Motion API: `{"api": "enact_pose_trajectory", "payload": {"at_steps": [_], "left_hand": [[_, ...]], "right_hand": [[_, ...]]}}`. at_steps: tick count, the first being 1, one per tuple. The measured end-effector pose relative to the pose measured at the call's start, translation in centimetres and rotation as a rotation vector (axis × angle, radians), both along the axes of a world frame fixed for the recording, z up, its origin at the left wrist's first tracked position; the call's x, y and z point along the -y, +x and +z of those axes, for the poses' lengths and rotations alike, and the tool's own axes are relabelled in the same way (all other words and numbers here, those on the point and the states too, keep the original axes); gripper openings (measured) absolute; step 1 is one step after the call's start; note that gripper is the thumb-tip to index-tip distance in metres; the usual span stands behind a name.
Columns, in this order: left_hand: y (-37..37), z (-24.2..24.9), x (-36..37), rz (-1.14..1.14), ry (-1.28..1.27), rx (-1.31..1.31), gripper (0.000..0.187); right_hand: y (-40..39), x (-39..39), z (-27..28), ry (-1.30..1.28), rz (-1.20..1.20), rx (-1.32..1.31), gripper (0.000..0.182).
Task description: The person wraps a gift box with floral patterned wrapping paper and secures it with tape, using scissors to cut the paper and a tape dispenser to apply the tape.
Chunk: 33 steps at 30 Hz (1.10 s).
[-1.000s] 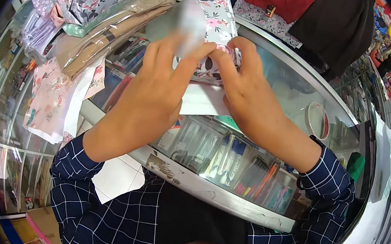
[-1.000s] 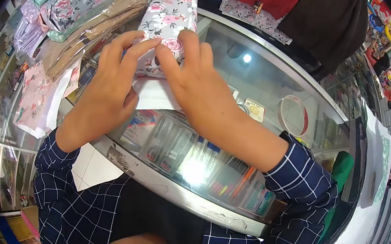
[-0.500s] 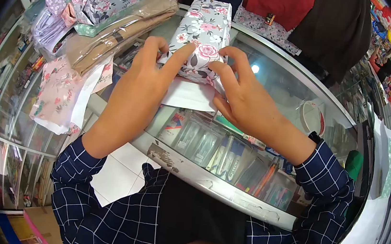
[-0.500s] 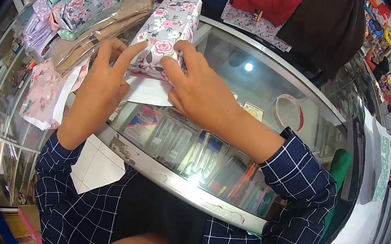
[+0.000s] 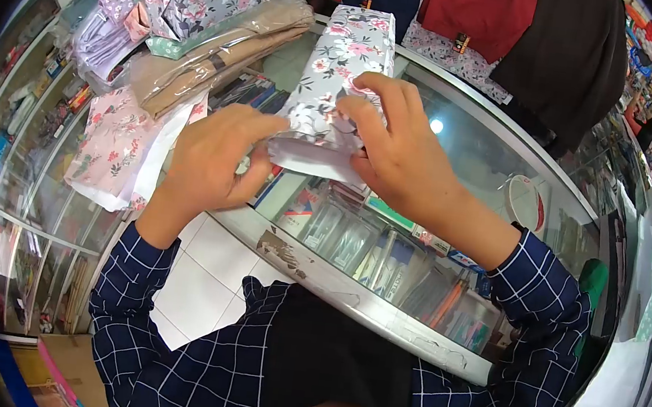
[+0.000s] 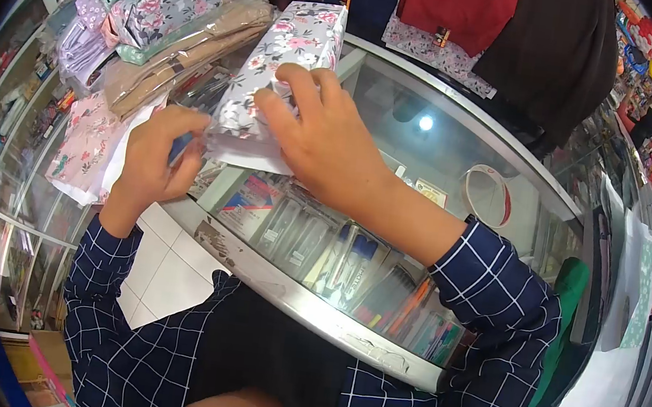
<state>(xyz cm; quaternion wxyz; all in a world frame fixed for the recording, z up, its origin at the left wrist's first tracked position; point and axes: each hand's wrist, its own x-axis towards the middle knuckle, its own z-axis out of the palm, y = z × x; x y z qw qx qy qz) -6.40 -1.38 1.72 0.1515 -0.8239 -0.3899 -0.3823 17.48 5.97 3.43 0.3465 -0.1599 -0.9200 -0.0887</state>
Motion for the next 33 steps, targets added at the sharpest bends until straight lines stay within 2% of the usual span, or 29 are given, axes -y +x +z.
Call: {"api": "enact_pose_trajectory", "payload": {"at_steps": [3, 6, 10, 11, 15, 17, 20, 23, 25, 27, 28, 29, 31, 32, 33], "left_hand": [[1.2, 1.6, 0.3, 0.004, -0.182, 0.223, 0.034], [1.1, 1.9, -1.8, -0.125, -0.214, 0.316, 0.030], [1.7, 2.8, -4.1, -0.165, -0.282, 0.244, 0.029], [1.7, 2.7, -4.8, -0.191, -0.339, 0.246, 0.031], [2.0, 2.5, -6.3, -0.212, -0.612, 0.222, 0.043], [2.4, 2.3, -5.7, -0.192, -0.626, 0.190, 0.044], [2.3, 2.2, -5.6, -0.180, -0.652, 0.178, 0.047], [2.3, 2.3, -5.5, -0.179, -0.684, 0.211, 0.050], [2.5, 2.7, -5.1, -0.168, -0.702, 0.200, 0.054], [3.3, 2.3, -4.7, -0.333, -0.860, 0.496, 0.058], [3.8, 2.2, -4.7, -0.416, -0.935, 0.644, 0.060], [4.2, 2.6, -4.7, -0.432, -1.034, 0.754, 0.079], [4.2, 3.5, -5.0, -0.432, -1.096, 0.957, 0.077], [4.2, 3.8, -5.1, -0.431, -1.125, 1.059, 0.077], [4.5, 4.0, -5.1, -0.326, -1.023, 1.119, 0.074]], "right_hand": [[0.2, 0.1, 0.0, -0.037, 0.050, -0.011, 0.045], [0.6, 0.4, 0.0, -0.097, 0.068, -0.014, 0.049], [0.3, 0.1, -0.6, -0.006, -0.100, -0.026, 0.061], [0.4, 0.2, -0.9, -0.166, -0.103, -0.030, 0.069], [1.1, -0.8, -1.3, -0.247, -0.013, -0.054, 0.067], [1.4, -1.1, -1.2, -0.332, 0.052, -0.170, 0.071], [1.5, -1.5, -2.4, -0.485, 0.145, -0.342, 0.065], [2.3, -1.4, -1.1, -0.564, 0.077, -0.296, 0.054], [2.5, -1.8, 0.5, -0.438, 0.093, -0.310, 0.043], [2.2, -1.9, 2.7, -0.286, 0.068, -0.335, 0.025], [2.1, -1.7, 3.8, -0.154, 0.075, -0.236, 0.027], [2.0, -1.5, 4.8, -0.025, 0.083, -0.134, 0.030], [1.4, -1.3, 5.3, 0.189, 0.103, 0.031, 0.029], [1.0, -1.2, 5.1, 0.201, 0.129, 0.095, 0.030], [0.6, -1.0, 4.9, 0.212, 0.156, 0.162, 0.030]]}}
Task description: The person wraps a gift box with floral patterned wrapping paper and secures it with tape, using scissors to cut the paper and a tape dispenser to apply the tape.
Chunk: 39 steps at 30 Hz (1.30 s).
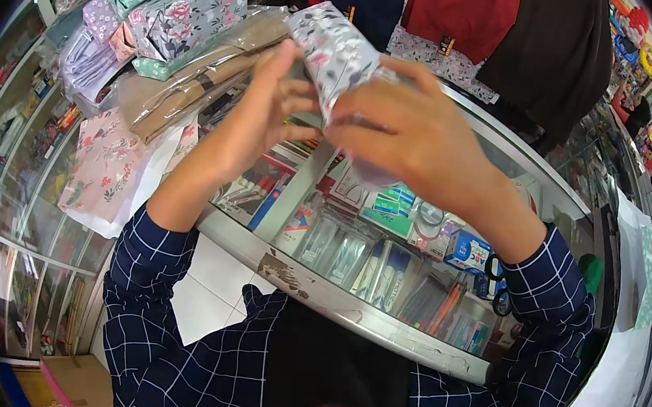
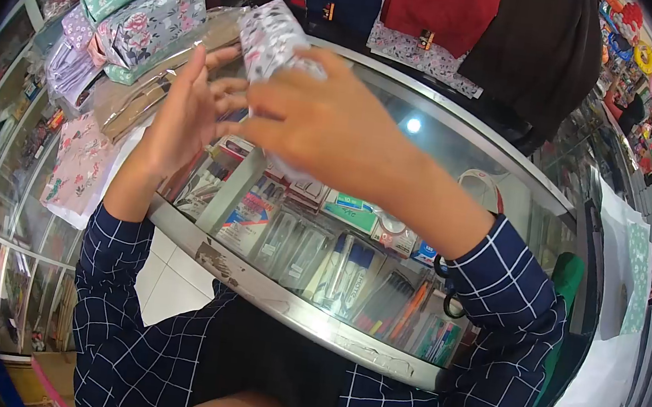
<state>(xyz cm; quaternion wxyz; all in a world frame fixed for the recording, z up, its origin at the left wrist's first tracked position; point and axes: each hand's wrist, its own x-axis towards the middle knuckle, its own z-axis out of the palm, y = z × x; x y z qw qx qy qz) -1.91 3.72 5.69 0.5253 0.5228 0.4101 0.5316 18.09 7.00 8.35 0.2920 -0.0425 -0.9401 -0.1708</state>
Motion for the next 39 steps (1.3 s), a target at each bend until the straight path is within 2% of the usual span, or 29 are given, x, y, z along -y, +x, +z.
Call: {"api": "enact_pose_trajectory", "payload": {"at_steps": [1, 3, 6, 9, 10, 13, 14, 17, 18, 21, 22, 25, 28, 31, 32, 36, 39], "left_hand": [[0.2, 0.1, 0.0, 0.144, 0.024, -0.005, 0.071], [-0.9, -1.1, -0.8, 0.267, 0.356, -0.381, 0.063], [-2.9, -1.3, -0.8, 0.064, 0.696, -0.811, 0.045], [-3.1, -0.8, -0.1, 0.048, 0.665, -0.807, 0.039], [-3.6, -0.8, -0.1, 0.071, 0.656, -0.833, 0.034], [-4.5, -1.0, 0.2, 0.051, 0.511, -0.738, 0.028], [-4.2, -1.4, 0.2, 0.065, 0.501, -0.680, 0.027], [-3.0, -1.9, 0.7, 0.104, 0.441, -0.610, 0.038], [-2.4, -1.3, 1.2, 0.124, 0.439, -0.626, 0.045], [-1.5, -0.7, 2.0, 0.083, 0.381, -0.847, 0.045], [-1.5, -0.8, 1.8, 0.079, 0.399, -0.863, 0.044], [-1.4, -1.7, 1.3, 0.112, 0.563, -0.897, 0.051], [-0.6, -0.9, 2.0, 0.022, 0.312, -0.785, 0.059], [0.3, -2.0, 2.7, 0.137, 0.579, -0.980, 0.068], [0.4, -2.5, 2.8, 0.141, 0.581, -0.940, 0.054], [1.2, -3.0, 3.4, 0.217, 0.509, -0.914, 0.057], [1.5, -3.2, 3.6, 0.280, 0.428, -0.917, 0.058]], "right_hand": [[-0.3, 0.2, -0.2, 0.016, 0.023, 0.068, 0.031], [-0.4, 0.7, -0.4, -0.214, 0.137, 0.048, 0.031], [0.5, 0.7, 0.2, -0.571, 0.276, -0.039, 0.034], [2.2, -1.2, 1.0, -0.674, 0.357, -0.240, 0.045], [2.9, -2.0, 0.8, -0.770, 0.231, -0.229, 0.040], [3.4, -3.7, -0.6, -1.039, 0.104, -0.089, 0.032], [3.2, -4.2, -0.8, -0.884, 0.102, 0.026, 0.029], [2.2, -4.2, -1.9, -0.789, 0.054, 0.055, 0.028], [2.0, -4.2, -2.2, -0.812, 0.062, 0.043, 0.028], [2.1, -4.0, -1.5, -0.724, 0.044, 0.101, 0.033], [2.1, -3.8, -1.9, -0.641, 0.022, 0.072, 0.041], [1.7, -2.8, -2.7, -0.690, -0.063, 0.011, 0.043], [1.7, -2.5, -2.9, -0.692, -0.087, 0.021, 0.046], [1.6, -1.9, -3.3, -0.636, -0.098, -0.010, 0.050], [1.5, -1.7, -3.6, -0.605, -0.109, -0.025, 0.051], [1.4, -1.1, -5.3, -0.624, -0.123, -0.119, 0.053], [2.2, -0.5, -3.8, -0.870, -0.162, -0.054, 0.051]]}}
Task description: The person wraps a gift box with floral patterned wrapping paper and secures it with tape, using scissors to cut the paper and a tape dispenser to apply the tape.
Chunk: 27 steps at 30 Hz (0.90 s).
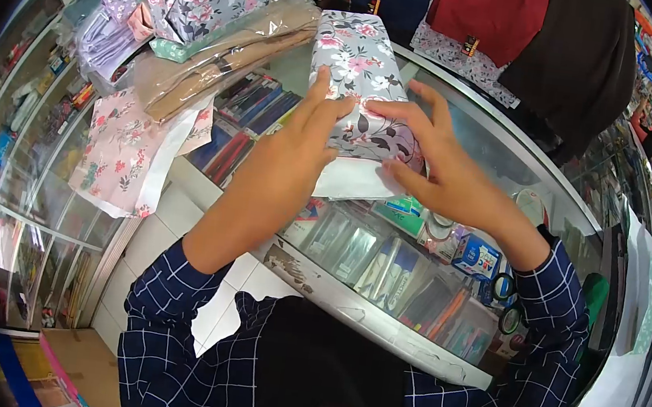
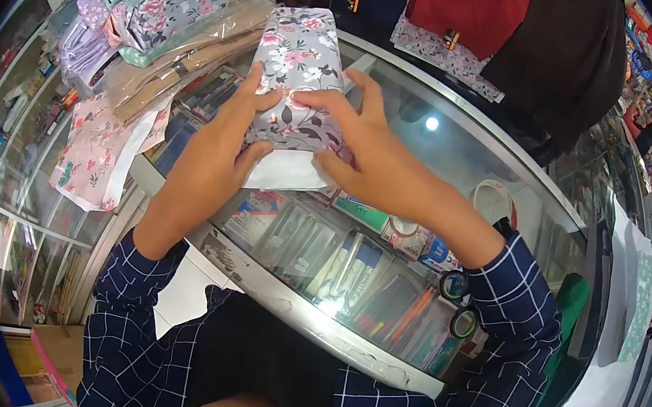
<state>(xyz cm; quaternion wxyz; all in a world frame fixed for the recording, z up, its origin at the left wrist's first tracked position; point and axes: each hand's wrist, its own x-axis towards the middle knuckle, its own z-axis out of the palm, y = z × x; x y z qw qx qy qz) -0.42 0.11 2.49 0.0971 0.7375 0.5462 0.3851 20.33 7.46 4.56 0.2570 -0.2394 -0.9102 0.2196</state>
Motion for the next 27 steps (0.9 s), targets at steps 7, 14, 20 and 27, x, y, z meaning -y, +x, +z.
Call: {"api": "enact_pose_trajectory", "payload": {"at_steps": [7, 14, 20, 27], "left_hand": [[-0.1, 0.0, 0.0, 0.060, 0.025, -0.119, 0.052], [-2.2, 3.3, -3.6, -0.213, 0.194, -0.317, 0.060], [0.6, 5.5, -9.1, -0.529, -0.081, -0.509, 0.042], [0.6, 4.3, -10.6, -0.699, -0.037, -0.402, 0.021]], "right_hand": [[-0.5, -0.4, -0.8, -0.054, -0.063, -0.120, 0.052], [-0.2, -0.5, -1.6, 0.004, -0.157, -0.110, 0.054], [0.0, -0.5, -1.6, -0.070, -0.167, -0.165, 0.044], [0.9, 0.1, 0.6, -0.157, -0.212, 0.042, 0.021]]}}
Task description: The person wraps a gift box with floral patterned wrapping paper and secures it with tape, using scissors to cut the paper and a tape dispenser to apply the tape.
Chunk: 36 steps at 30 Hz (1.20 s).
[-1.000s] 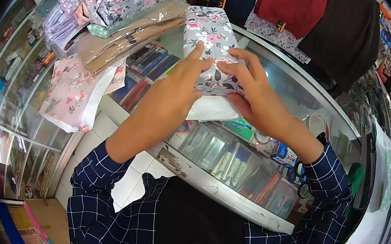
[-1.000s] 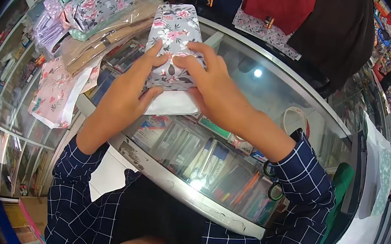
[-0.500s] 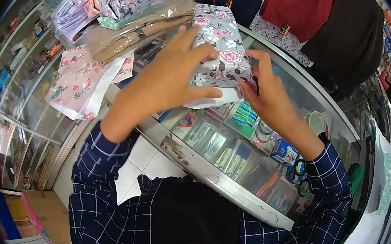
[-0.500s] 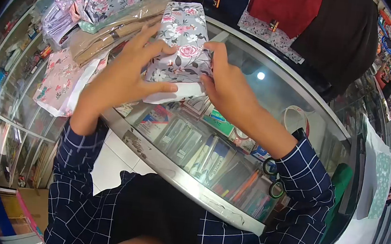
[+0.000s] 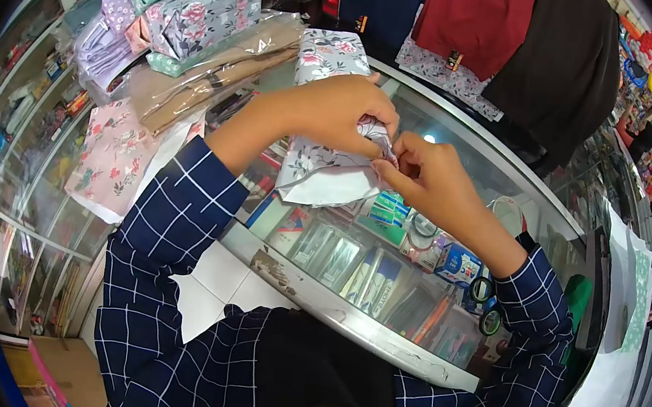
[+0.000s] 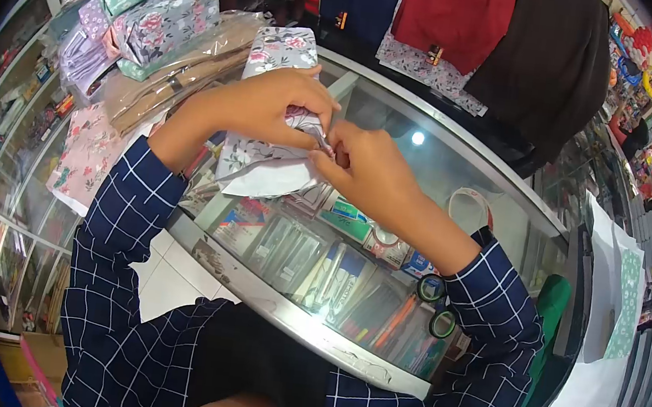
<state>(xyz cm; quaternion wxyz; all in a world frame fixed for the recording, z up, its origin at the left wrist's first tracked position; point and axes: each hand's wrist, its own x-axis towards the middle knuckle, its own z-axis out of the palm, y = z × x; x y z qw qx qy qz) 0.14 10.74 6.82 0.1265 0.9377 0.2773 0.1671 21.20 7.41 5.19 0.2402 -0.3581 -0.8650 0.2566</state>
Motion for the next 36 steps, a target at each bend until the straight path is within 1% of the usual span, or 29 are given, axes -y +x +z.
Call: {"api": "enact_pose_trajectory", "payload": {"at_steps": [4, 7, 10, 13, 15, 16, 18, 21, 24, 25, 27, 31, 32, 35, 36], "left_hand": [[0.2, 0.2, -0.1, -0.021, -0.027, -0.010, 0.015], [0.0, -0.3, -0.3, -0.089, -0.001, 0.081, 0.011], [0.1, -1.0, -0.4, -0.108, 0.042, 0.203, 0.018], [-0.1, -0.6, -0.1, -0.109, 0.042, 0.150, 0.018], [0.0, -0.3, 0.2, -0.059, 0.036, 0.091, 0.012], [0.0, -0.4, 0.3, -0.035, 0.034, 0.062, 0.009], [0.2, -0.6, 0.5, -0.062, 0.083, 0.044, 0.013], [0.1, -0.8, 0.4, -0.081, 0.101, 0.035, 0.015], [0.1, -0.8, 0.4, -0.077, 0.059, 0.051, 0.016], [0.1, -0.8, 0.4, -0.071, 0.041, 0.061, 0.016], [0.1, -1.1, 0.3, -0.061, 0.083, 0.071, 0.016], [0.2, -1.4, 0.2, -0.069, 0.072, 0.118, 0.015], [0.2, -1.3, 0.2, -0.064, 0.079, 0.105, 0.016], [0.1, -1.1, 0.3, -0.056, 0.092, 0.083, 0.016], [0.1, -1.0, 0.3, -0.060, 0.090, 0.087, 0.017]], "right_hand": [[0.0, -0.2, -0.2, 0.082, -0.016, 0.060, 0.021], [-0.1, -0.3, -0.4, 0.124, -0.038, 0.067, 0.021], [-0.2, -0.3, -0.6, 0.087, -0.044, 0.058, 0.021], [-0.2, -0.1, -0.2, 0.001, -0.047, 0.111, 0.024], [-0.3, -0.2, -0.3, -0.062, -0.070, 0.163, 0.026], [-0.3, -0.1, -0.3, -0.042, -0.069, 0.168, 0.027], [-0.3, 0.1, -0.1, -0.003, -0.068, 0.179, 0.029], [0.1, 0.3, 0.9, -0.046, -0.014, 0.199, 0.027], [0.3, 1.8, 3.1, 0.103, -0.118, 0.265, 0.020], [0.6, 2.1, 3.0, 0.231, -0.021, 0.292, 0.018], [1.3, 2.6, 2.7, 0.484, 0.172, 0.338, 0.017], [1.2, 2.6, 1.1, 0.728, 0.158, 0.577, 0.016], [1.2, 2.0, 0.6, 0.754, 0.190, 0.531, 0.016], [1.4, -0.1, -0.2, 0.902, 0.364, 0.373, 0.032], [1.6, -0.6, -0.3, 0.862, 0.371, 0.341, 0.033]]}}
